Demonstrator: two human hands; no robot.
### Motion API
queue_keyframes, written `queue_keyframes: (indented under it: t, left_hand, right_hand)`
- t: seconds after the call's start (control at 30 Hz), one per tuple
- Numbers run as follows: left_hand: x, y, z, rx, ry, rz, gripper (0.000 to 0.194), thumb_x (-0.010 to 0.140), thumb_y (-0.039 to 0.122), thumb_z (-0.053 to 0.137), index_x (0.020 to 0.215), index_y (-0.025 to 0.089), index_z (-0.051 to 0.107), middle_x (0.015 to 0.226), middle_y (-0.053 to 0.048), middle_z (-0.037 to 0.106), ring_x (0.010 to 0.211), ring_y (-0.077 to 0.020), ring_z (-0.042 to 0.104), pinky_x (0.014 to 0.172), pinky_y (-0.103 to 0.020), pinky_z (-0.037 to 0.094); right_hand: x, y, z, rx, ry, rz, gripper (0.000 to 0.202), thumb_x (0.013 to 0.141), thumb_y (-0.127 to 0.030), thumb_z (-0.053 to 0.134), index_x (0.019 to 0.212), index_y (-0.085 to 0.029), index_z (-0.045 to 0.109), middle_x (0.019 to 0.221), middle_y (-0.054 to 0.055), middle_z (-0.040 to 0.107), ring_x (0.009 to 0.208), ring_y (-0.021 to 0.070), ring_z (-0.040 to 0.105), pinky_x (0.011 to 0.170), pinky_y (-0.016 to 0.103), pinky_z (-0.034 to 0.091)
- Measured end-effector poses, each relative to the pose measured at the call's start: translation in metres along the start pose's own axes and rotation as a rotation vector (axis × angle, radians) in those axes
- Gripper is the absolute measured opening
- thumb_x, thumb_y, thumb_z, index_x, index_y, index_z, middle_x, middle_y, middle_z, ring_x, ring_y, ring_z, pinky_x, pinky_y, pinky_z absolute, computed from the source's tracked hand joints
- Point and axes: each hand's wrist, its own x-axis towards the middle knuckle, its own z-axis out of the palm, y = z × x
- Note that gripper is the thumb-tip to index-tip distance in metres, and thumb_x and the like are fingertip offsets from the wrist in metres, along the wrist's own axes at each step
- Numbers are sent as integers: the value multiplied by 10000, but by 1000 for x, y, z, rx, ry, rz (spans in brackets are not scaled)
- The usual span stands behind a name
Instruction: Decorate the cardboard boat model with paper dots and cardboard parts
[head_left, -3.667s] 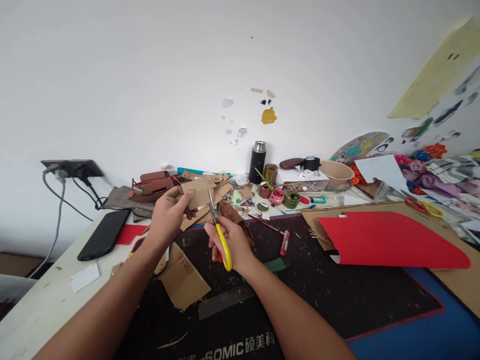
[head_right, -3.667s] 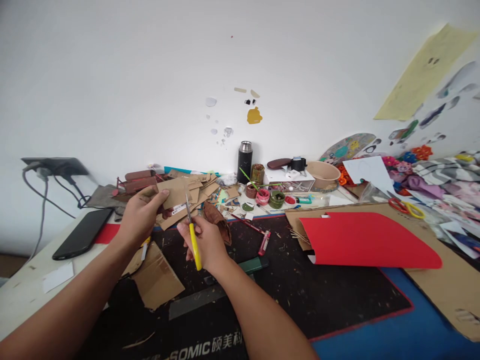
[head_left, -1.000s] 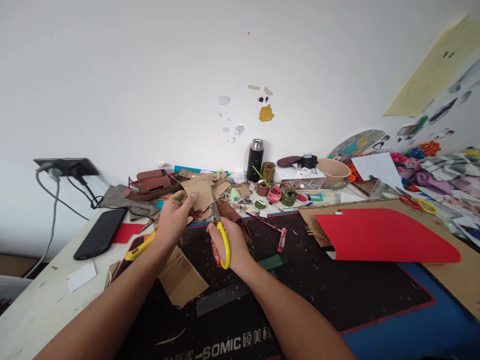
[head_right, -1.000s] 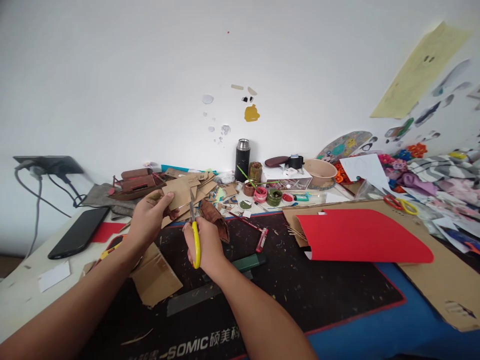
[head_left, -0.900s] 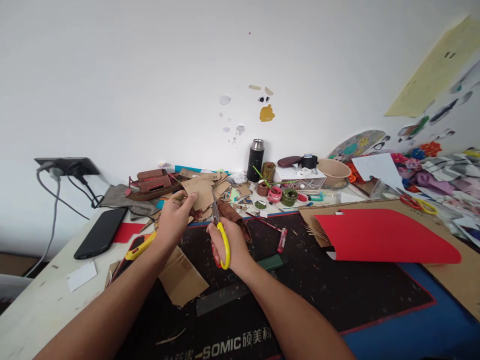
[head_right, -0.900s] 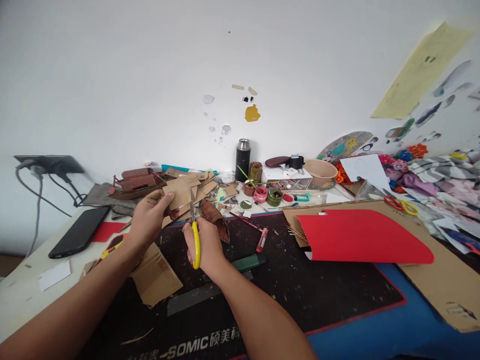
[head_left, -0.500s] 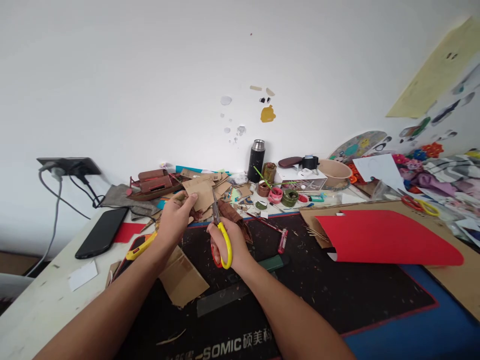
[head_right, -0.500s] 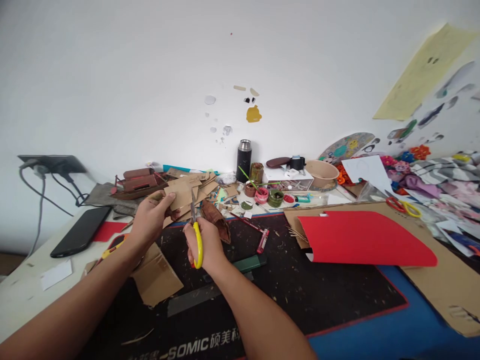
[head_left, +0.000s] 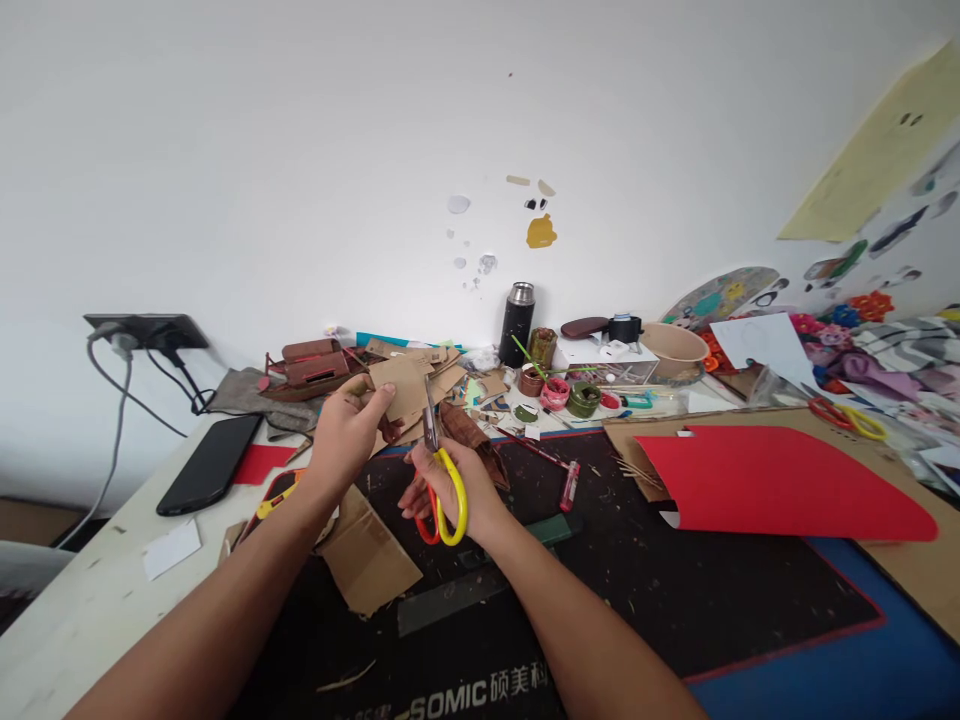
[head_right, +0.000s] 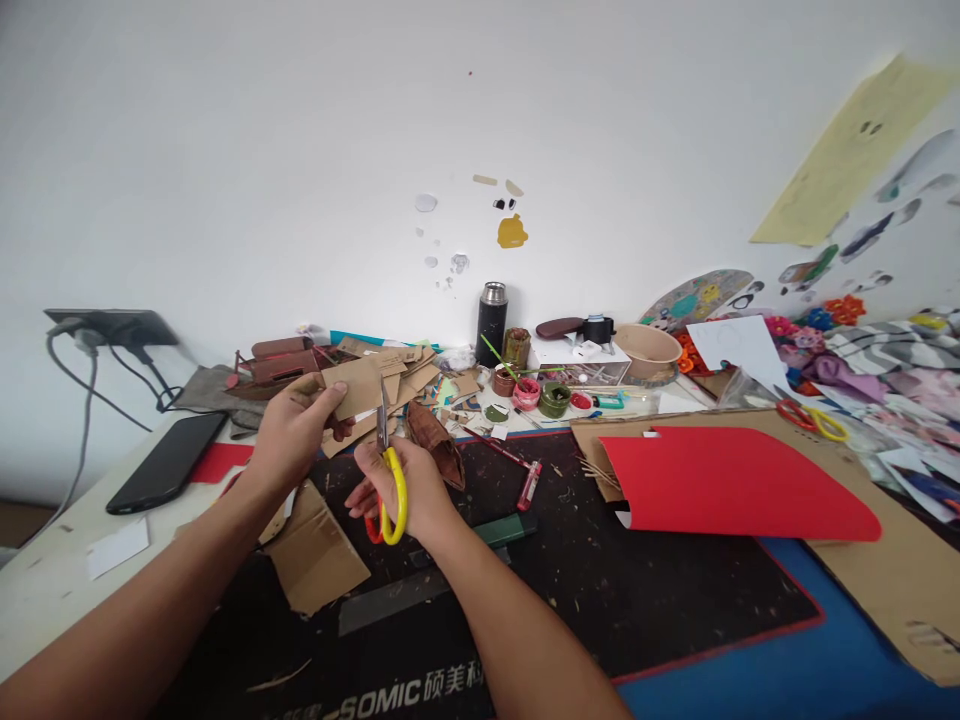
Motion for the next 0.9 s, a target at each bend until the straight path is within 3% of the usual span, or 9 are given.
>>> queue_keyframes:
  t: [0.23, 0.63, 0.9]
  left_hand:
    - [-4, -2, 6, 5, -21, -5, 354, 788, 509, 792, 865, 220, 604, 610, 29, 653, 451, -158, 595, 432, -263, 494]
    - [-4, -8, 10, -1, -25, -47, 400, 738, 520, 814, 798, 244, 530, 611, 30, 646, 443, -148, 585, 427, -259, 499]
    - [-2, -16, 8, -11, -19, -64, 362, 759, 510, 797, 813, 241, 561, 647, 23, 653, 471, -152, 596, 427, -254, 475]
  right_hand:
    - [-7, -1, 0, -33, 149, -102, 678, 812, -904, 660, 796, -240, 523, 411, -101, 450, 283, 95, 396, 293, 190, 283]
    - [-10, 3, 8, 6, 163, -51, 580, 824, -784, 702, 772, -248, 488, 426, -105, 444, 284, 94, 384, 292, 200, 296]
    - [-9, 6, 10, 47, 149, -42, 514, 846, -709, 700, 755, -244, 498, 425, -108, 432, 282, 88, 365, 295, 199, 288]
